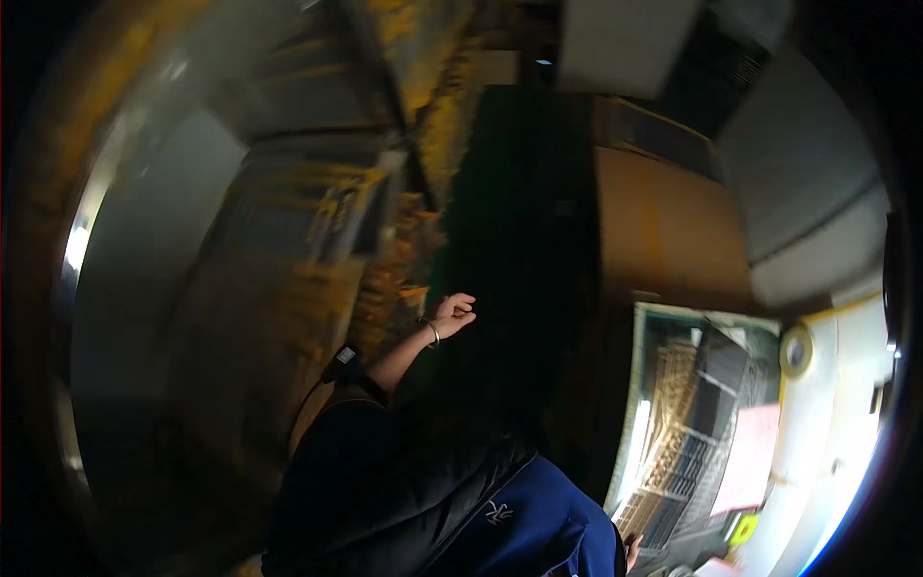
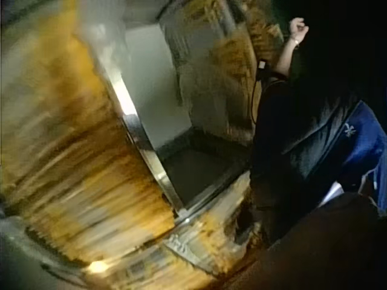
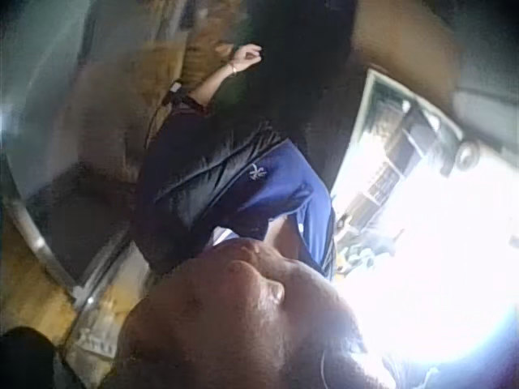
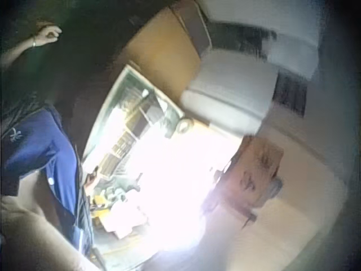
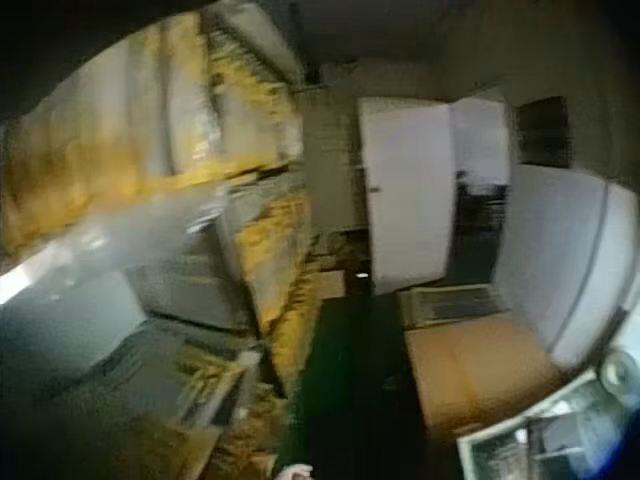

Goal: Cutting individual small metal components from a larger sheet using scissors on a light table.

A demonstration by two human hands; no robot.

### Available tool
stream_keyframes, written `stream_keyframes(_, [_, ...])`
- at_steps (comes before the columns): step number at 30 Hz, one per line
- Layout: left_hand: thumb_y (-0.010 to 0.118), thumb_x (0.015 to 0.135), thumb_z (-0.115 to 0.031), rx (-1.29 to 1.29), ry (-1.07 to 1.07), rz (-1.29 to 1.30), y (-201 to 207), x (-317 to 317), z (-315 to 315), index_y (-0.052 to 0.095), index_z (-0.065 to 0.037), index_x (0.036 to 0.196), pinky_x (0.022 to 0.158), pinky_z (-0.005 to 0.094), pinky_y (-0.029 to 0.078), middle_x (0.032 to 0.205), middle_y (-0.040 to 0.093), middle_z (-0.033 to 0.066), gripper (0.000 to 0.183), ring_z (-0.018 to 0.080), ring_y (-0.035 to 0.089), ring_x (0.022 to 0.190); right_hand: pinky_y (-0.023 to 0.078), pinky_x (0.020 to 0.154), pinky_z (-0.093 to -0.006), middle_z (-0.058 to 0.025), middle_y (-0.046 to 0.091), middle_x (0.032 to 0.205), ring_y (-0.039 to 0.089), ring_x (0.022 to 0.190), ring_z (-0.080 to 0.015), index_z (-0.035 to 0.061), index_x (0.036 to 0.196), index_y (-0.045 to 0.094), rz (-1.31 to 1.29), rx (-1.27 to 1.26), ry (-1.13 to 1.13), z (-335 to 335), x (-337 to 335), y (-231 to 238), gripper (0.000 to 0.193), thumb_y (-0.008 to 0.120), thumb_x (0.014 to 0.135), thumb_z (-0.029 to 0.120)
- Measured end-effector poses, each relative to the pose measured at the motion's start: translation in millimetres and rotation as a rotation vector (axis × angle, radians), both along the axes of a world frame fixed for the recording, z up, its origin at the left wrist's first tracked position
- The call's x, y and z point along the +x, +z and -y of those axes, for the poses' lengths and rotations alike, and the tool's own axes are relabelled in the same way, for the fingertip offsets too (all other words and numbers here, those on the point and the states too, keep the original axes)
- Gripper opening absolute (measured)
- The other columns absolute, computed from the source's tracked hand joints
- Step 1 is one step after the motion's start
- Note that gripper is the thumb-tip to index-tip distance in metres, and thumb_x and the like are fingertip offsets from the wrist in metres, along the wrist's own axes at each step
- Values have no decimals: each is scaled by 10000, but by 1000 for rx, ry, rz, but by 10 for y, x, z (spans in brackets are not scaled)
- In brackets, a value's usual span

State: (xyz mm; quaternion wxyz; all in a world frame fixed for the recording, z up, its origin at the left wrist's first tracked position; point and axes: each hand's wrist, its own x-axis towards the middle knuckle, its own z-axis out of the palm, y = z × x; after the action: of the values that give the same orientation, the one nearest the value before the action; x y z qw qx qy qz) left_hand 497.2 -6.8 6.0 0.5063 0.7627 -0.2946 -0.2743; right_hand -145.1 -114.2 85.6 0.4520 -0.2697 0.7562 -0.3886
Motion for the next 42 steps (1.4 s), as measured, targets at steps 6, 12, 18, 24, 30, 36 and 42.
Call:
stream_keyframes(6, [586,783,-277,386,769,582,-96,786,-2209,489,-49,1136,768,431,453,979,596,198,431,378,563,882,390,512,-207,-29,565,785,510,613,-94,49,965,533,-270,-227,174,119,642,176,258,628,806,228])
stream_keyframes(12, [592,757,-366,1132,1180,452,206,658,-3516,507,-15,1152,806,422,454,1083,555,191,535,335,564,930,384,561,-206,-20,563,809,508,652,-93,62,970,538,-188,-326,497,620,1265,-41,251,626,808,233])
stream_keyframes(18, [620,705,-263,1077,1176,311,56,490,-3785,651,-100,857,726,401,487,1007,604,131,224,305,585,874,431,509,-194,-84,603,779,551,622,-117,-37,1004,555,-80,-360,904,1057,2352,-324,299,629,798,168])
stream_keyframes(24, [607,740,-157,350,697,767,706,630,-2220,653,-105,822,669,377,482,884,623,122,108,285,597,799,461,724,-303,-124,608,938,574,815,-193,-36,1073,540,-76,-307,1269,293,4257,595,331,602,786,117])
stream_keyframes(30, [595,816,-260,-329,596,313,1737,373,-554,502,-26,669,459,305,416,613,553,107,291,187,544,512,282,998,-357,-173,303,1321,288,1237,-258,9,1307,246,364,-717,1937,-537,5269,588,819,747,669,124])
stream_keyframes(36, [630,813,-258,-581,365,-170,2331,203,-165,481,-85,697,344,201,329,632,566,10,256,63,477,421,481,602,-291,-129,589,795,597,658,-217,5,933,535,112,-846,1283,-170,4957,717,140,559,796,21])
stream_keyframes(42, [722,725,-179,-585,68,-487,2548,268,258,427,-104,903,372,179,291,663,511,-2,352,42,428,479,417,649,-370,-142,534,743,507,718,-322,7,856,527,-368,-1367,986,347,4423,1500,69,510,792,-9])
